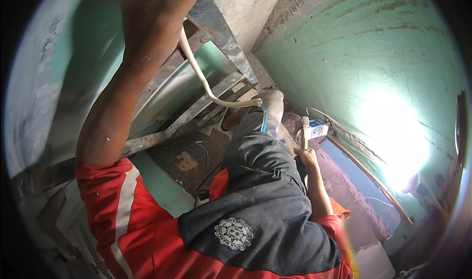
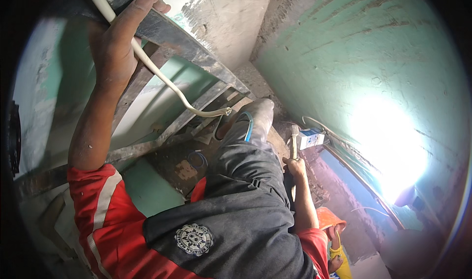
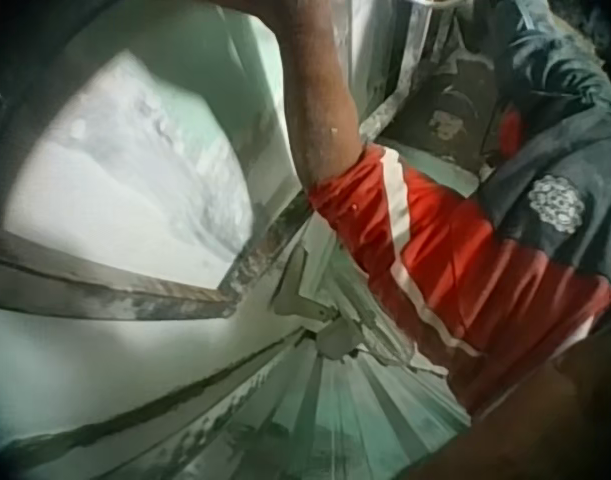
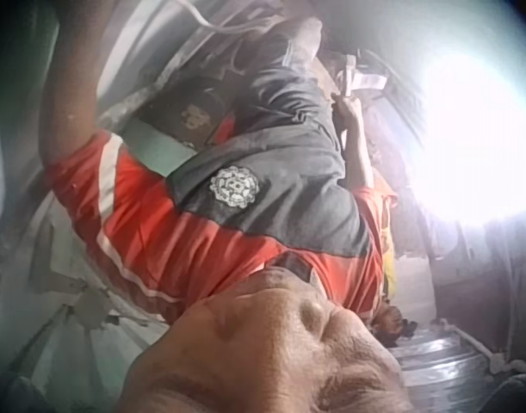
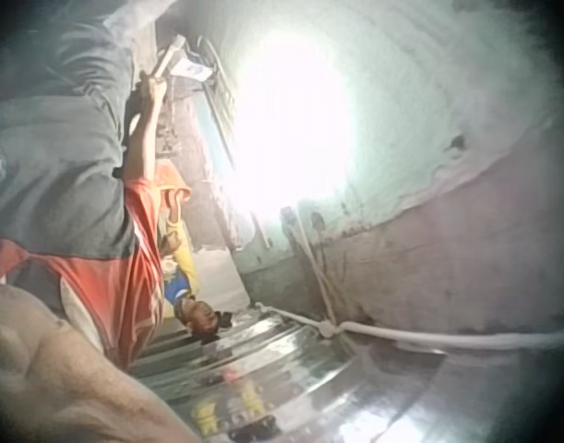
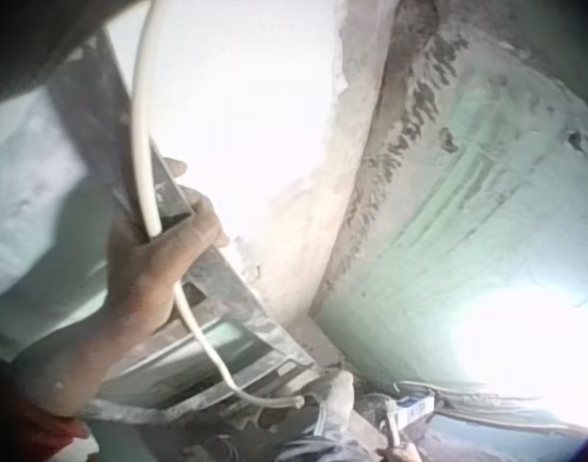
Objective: The person uses a hammer to chip away at a concrete ceiling, removing loose material and debris. Another person is visible in the background, but the primary focus is on the ceiling work.
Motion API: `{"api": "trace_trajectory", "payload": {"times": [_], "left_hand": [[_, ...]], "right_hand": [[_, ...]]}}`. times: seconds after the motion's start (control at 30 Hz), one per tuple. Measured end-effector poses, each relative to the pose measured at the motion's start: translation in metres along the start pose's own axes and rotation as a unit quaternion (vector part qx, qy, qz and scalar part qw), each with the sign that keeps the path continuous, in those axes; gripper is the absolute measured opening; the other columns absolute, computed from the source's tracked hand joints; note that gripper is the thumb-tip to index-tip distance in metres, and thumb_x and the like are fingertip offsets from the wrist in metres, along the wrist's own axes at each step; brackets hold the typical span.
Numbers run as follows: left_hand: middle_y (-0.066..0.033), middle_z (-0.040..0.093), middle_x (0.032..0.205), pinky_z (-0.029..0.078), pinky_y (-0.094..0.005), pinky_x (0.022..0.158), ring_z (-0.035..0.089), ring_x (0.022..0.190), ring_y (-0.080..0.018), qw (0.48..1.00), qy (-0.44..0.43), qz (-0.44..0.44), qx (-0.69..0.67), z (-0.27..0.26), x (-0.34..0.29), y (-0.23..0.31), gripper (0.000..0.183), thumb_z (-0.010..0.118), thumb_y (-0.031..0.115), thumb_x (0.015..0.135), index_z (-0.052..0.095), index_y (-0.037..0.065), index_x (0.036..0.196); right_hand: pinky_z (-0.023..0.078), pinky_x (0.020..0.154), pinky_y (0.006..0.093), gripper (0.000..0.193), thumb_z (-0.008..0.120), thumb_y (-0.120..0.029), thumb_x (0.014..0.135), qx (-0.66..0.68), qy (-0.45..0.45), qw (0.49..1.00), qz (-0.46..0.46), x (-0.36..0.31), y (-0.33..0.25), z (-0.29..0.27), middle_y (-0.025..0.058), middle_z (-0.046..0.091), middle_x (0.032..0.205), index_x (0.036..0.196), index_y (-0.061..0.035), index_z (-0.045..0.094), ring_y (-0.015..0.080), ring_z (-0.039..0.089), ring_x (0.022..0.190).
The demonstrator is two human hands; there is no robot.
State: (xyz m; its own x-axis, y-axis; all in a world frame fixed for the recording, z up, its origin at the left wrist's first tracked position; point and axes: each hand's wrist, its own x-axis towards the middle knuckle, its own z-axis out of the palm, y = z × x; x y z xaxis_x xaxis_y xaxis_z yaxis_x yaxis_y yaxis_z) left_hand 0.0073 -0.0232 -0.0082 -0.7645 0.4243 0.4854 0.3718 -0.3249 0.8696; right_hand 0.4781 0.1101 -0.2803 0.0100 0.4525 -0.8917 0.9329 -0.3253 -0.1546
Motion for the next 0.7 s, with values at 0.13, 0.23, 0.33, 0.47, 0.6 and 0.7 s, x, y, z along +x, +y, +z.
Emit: {"api": "trace_trajectory", "payload": {"times": [0.13, 0.23, 0.33, 0.47, 0.6, 0.7], "left_hand": [[-0.0095, 0.062, 0.086, 0.053, -0.0276, 0.065, 0.063, 0.073, -0.0161, 1.000, -0.004, -0.012, 0.013, 0.000, 0.000, 0.004, 0.046, 0.065, 0.001, 0.087, 0.037, 0.001, 0.124], [-0.0095, 0.061, 0.086, 0.053, -0.0271, 0.063, 0.063, 0.072, -0.0161, 0.999, -0.008, -0.013, 0.028, -0.002, 0.002, 0.005, 0.046, 0.066, 0.002, 0.087, 0.037, 0.001, 0.123], [-0.0093, 0.061, 0.086, 0.053, -0.0267, 0.062, 0.062, 0.072, -0.0158, 0.998, 0.004, -0.026, 0.055, -0.003, 0.004, 0.006, 0.046, 0.067, 0.003, 0.087, 0.038, 0.001, 0.123], [-0.0080, 0.060, 0.086, 0.053, -0.0260, 0.061, 0.061, 0.071, -0.0146, 0.999, -0.010, -0.035, 0.035, -0.006, 0.005, 0.000, 0.047, 0.067, 0.003, 0.087, 0.038, 0.001, 0.122], [-0.0062, 0.059, 0.087, 0.051, -0.0247, 0.061, 0.059, 0.071, -0.0121, 0.997, -0.028, -0.047, 0.062, -0.007, 0.003, 0.003, 0.045, 0.066, 0.001, 0.086, 0.038, 0.001, 0.122], [-0.0047, 0.057, 0.088, 0.049, -0.0235, 0.062, 0.057, 0.071, -0.0100, 0.997, -0.017, 0.022, 0.066, -0.009, 0.004, -0.004, 0.046, 0.065, 0.000, 0.086, 0.037, 0.002, 0.123]], "right_hand": [[0.043, 0.050, 0.0325, 0.024, 0.074, -0.020, 0.080, 0.060, -0.010, 0.998, -0.001, 0.003, 0.004, 0.009, 0.0077, 0.063, 0.064, 0.069, -0.0008, 0.064, 0.0168, 0.056, 0.051], [0.043, 0.050, 0.0329, 0.024, 0.074, -0.020, 0.080, 0.068, -0.015, 0.998, 0.005, 0.003, 0.002, 0.011, 0.0080, 0.063, 0.064, 0.072, 0.0010, 0.066, 0.0173, 0.057, 0.052], [0.044, 0.051, 0.0328, 0.022, 0.073, -0.019, 0.078, 0.054, -0.012, 0.998, 0.018, -0.001, -0.002, 0.012, 0.0082, 0.063, 0.065, 0.073, 0.0012, 0.066, 0.0178, 0.058, 0.054], [0.047, 0.053, 0.0328, 0.026, 0.077, -0.023, 0.076, 0.034, 0.014, 0.999, 0.021, 0.006, 0.010, 0.017, 0.0084, 0.065, 0.067, 0.072, -0.0008, 0.064, 0.0159, 0.061, 0.057], [0.052, 0.061, 0.0344, 0.035, 0.080, -0.028, 0.071, -0.037, 0.025, 0.999, 0.025, 0.025, 0.036, 0.023, 0.0122, 0.069, 0.077, 0.083, 0.0038, 0.069, 0.0193, 0.066, 0.068], [0.054, 0.070, 0.0363, 0.056, 0.083, -0.032, 0.067, -0.075, -0.009, 0.997, 0.000, 0.044, 0.056, 0.017, 0.0196, 0.071, 0.087, 0.094, 0.0138, 0.067, 0.0225, 0.070, 0.083]]}}
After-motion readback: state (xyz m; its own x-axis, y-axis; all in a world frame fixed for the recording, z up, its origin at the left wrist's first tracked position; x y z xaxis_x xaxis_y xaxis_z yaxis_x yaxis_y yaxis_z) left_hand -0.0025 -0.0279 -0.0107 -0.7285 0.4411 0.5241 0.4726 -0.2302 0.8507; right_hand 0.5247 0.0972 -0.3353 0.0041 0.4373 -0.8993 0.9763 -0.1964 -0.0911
